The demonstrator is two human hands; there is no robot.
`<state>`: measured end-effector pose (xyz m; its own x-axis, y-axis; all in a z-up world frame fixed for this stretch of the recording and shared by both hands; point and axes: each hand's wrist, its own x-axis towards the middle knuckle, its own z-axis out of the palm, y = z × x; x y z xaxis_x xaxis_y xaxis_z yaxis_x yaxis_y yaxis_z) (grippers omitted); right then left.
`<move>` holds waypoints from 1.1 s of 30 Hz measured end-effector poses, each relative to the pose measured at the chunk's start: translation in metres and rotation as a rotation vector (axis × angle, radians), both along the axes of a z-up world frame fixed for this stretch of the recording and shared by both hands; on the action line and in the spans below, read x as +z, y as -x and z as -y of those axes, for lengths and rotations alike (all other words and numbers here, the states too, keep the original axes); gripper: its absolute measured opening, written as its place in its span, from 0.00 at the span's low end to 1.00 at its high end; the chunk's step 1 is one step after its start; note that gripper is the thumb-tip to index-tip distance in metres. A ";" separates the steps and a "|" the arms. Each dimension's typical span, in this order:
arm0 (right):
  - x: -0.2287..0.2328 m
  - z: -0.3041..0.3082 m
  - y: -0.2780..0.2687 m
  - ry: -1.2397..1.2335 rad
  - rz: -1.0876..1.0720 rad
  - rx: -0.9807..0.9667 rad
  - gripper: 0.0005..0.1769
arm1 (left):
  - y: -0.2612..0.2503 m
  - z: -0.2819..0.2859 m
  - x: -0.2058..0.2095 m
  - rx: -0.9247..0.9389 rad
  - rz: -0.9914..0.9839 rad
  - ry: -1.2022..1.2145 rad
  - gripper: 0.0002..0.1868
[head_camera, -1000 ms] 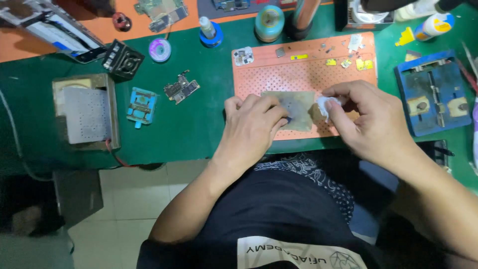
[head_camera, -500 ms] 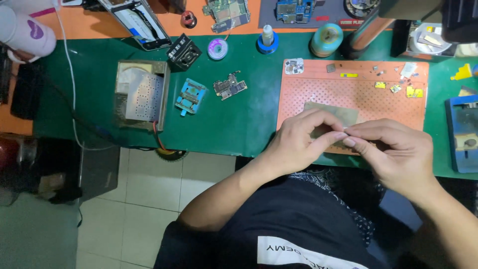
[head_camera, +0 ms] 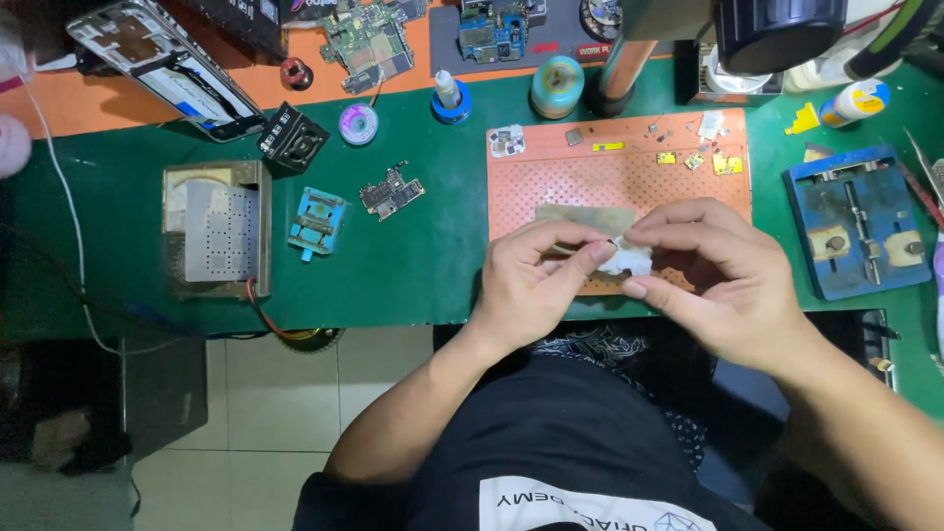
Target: The person uses a soldering iron and tweezers to work on a small electronic component on a green mat. They then clean the component with a cotton swab and a toothbrush, place it on a perforated metal sheet, and apply a substance from a small bottle using a tool.
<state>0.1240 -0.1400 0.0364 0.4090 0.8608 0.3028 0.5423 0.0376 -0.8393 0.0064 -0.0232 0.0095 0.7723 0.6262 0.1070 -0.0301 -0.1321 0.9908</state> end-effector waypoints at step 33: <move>0.010 0.003 0.012 -0.076 -0.076 -0.073 0.02 | 0.006 0.016 0.012 -0.014 0.179 0.221 0.05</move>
<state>0.1115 -0.1433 0.0469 0.4941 0.8036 0.3319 0.4809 0.0655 -0.8744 0.0000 -0.0388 0.0210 0.7619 0.6391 0.1049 -0.2078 0.0877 0.9742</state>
